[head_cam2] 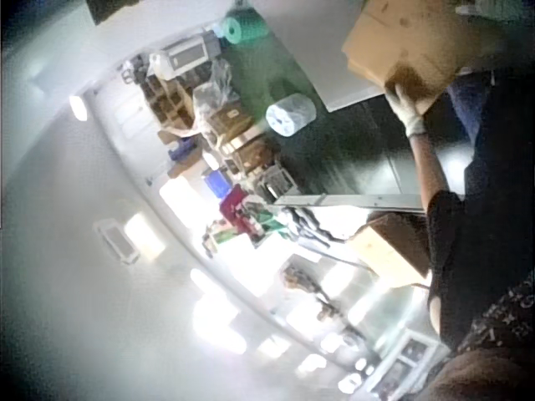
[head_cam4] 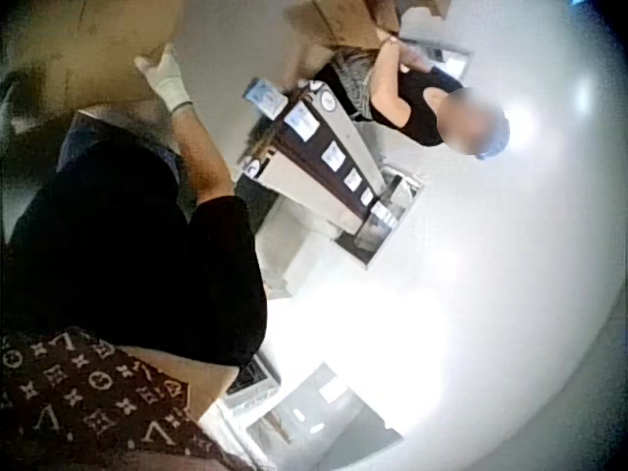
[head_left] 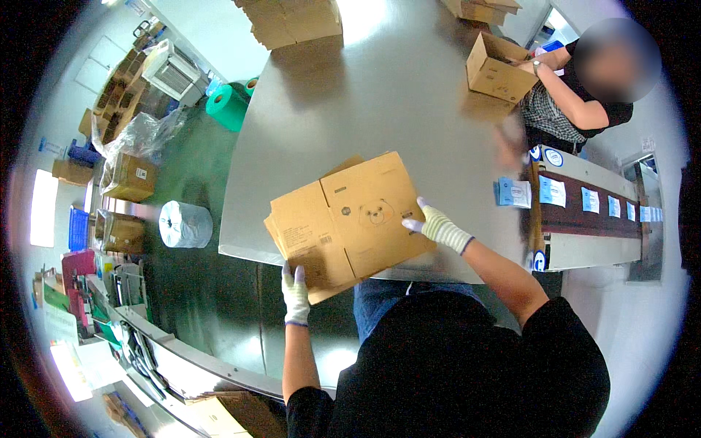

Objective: The person assembles small cardboard boxes by hand and fills them with items taken from a conveyor belt while wearing gloves.

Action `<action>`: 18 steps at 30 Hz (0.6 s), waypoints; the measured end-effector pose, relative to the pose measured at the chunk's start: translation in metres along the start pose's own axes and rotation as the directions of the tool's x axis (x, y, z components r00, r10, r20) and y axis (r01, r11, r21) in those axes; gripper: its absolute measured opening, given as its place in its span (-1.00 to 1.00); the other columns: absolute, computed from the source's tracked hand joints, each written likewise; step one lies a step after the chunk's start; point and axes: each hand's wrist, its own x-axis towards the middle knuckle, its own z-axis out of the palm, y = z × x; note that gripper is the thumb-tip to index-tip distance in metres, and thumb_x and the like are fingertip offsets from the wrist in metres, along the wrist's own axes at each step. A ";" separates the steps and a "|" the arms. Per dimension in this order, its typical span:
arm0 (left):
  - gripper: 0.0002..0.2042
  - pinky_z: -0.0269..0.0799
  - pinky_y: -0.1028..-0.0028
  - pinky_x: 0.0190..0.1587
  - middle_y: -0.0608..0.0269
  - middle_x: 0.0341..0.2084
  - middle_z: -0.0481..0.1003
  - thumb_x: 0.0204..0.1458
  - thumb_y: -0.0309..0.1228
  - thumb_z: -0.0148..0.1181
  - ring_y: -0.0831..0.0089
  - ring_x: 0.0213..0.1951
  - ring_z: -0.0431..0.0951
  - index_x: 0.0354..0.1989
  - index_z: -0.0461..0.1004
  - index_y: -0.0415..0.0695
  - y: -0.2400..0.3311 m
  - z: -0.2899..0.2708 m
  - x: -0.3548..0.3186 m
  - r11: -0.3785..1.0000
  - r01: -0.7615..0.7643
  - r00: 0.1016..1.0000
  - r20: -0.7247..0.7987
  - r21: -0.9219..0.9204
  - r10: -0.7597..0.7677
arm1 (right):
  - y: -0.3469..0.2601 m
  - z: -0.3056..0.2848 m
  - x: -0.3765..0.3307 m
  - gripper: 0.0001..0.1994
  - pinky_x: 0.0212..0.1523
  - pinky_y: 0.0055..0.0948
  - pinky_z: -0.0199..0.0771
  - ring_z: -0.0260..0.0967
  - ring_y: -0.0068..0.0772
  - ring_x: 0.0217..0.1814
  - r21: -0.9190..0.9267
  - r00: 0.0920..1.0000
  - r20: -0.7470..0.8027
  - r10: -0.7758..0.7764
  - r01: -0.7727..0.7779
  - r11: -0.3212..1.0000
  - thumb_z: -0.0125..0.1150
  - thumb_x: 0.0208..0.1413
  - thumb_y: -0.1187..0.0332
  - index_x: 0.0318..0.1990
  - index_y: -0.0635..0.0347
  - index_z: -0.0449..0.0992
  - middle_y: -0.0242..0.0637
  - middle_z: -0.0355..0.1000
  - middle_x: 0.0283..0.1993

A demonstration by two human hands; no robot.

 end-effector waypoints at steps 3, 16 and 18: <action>-0.55 0.26 0.42 0.03 0.16 -0.10 0.40 0.08 -0.29 0.11 0.40 -0.08 0.35 0.09 0.27 -0.30 0.008 -0.001 -0.002 0.988 0.041 0.997 -0.066 -0.147 -0.051 | -0.010 0.000 -0.003 0.00 0.29 -0.26 0.03 -0.01 0.05 0.34 0.042 0.998 0.017 0.053 -0.054 0.998 0.25 -0.14 -0.15 0.26 0.48 -0.03 0.23 0.06 0.26; -0.50 0.23 0.44 0.06 0.15 0.02 0.32 0.06 -0.48 0.08 0.38 -0.03 0.32 0.20 0.11 -0.22 -0.060 -0.012 0.010 0.997 0.080 0.994 -0.073 0.020 -0.079 | 0.054 0.019 -0.008 -0.27 0.19 -0.28 0.18 0.22 -0.17 0.19 0.647 0.935 0.331 0.131 -0.325 0.690 0.34 -0.09 0.11 0.20 0.29 0.19 -0.10 0.34 0.10; -0.49 0.35 0.35 0.01 0.19 -0.02 0.35 0.08 -0.41 0.11 0.36 -0.05 0.38 0.20 0.11 -0.19 -0.078 -0.033 0.015 0.997 0.071 0.995 -0.069 0.006 -0.071 | 0.039 0.025 0.002 -0.34 0.17 -0.30 0.20 0.23 -0.23 0.17 0.600 0.932 0.352 0.086 -0.295 0.744 0.34 -0.08 0.13 0.15 0.26 0.27 -0.16 0.37 0.08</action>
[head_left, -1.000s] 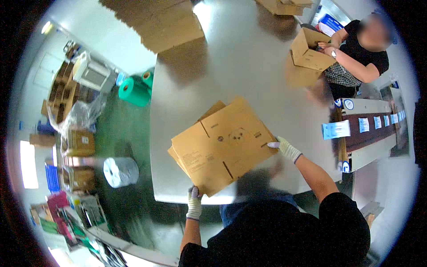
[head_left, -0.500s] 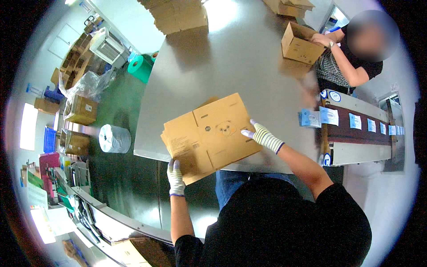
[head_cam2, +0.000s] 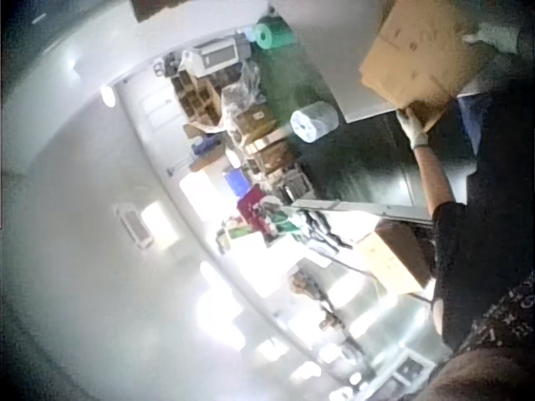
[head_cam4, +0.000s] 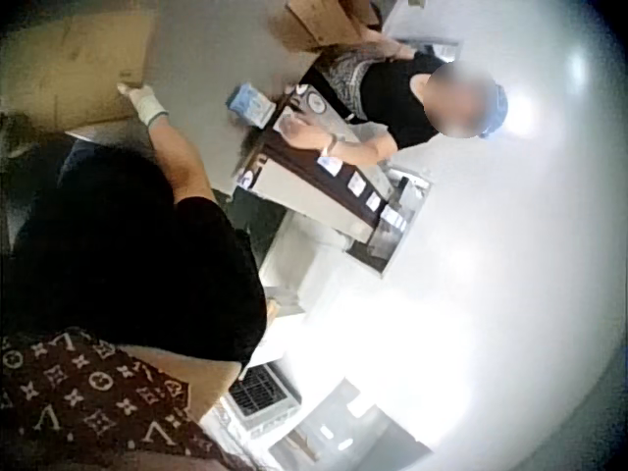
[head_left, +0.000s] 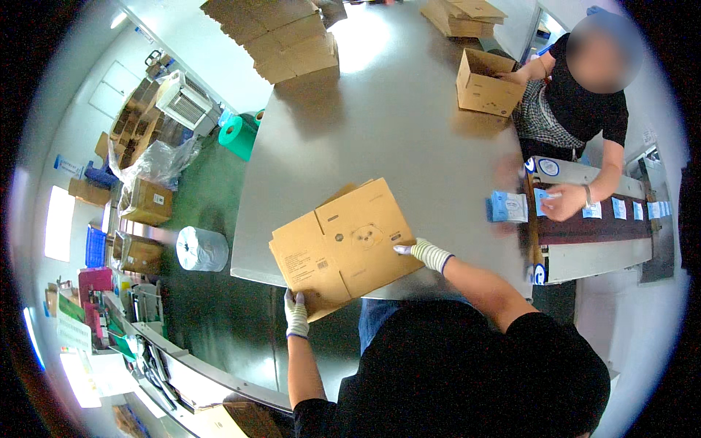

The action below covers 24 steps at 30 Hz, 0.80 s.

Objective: The person assembles small cardboard boxes by hand and fills them with items taken from a conveyor belt while wearing gloves.

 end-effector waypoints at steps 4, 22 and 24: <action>-0.54 0.35 0.29 0.03 0.17 0.02 0.34 0.12 -0.45 0.03 0.30 -0.02 0.38 0.20 0.11 -0.15 0.007 -0.019 0.025 0.994 0.055 0.996 -0.066 -0.090 -0.061 | -0.031 0.030 0.064 -0.45 0.11 -0.33 0.23 0.27 -0.36 0.11 -0.269 0.993 0.008 -0.116 0.114 0.956 0.32 -0.05 0.14 0.06 0.24 0.38 -0.22 0.41 0.03; -0.51 0.37 0.38 -0.03 0.10 -0.15 0.41 -0.19 -0.62 0.22 0.30 -0.14 0.43 0.01 0.29 -0.26 0.143 0.024 0.024 0.985 -0.066 0.998 -0.009 0.158 0.068 | -0.090 0.082 0.115 -0.35 0.14 -0.32 0.32 0.32 -0.22 0.12 -0.236 0.959 0.173 -0.226 0.263 0.935 0.39 -0.12 0.34 0.13 0.37 0.23 -0.01 0.34 0.09; -0.47 0.31 0.29 0.04 0.00 -0.10 0.36 -0.20 -0.60 0.23 0.16 -0.03 0.36 0.05 0.26 -0.25 0.126 0.021 0.028 0.747 -0.272 0.947 0.032 0.606 0.319 | -0.065 0.081 0.102 -0.42 0.13 -0.33 0.38 0.26 -0.21 0.17 -0.313 0.963 0.222 -0.154 0.220 0.924 0.23 -0.03 0.56 0.17 0.39 0.16 0.05 0.22 0.18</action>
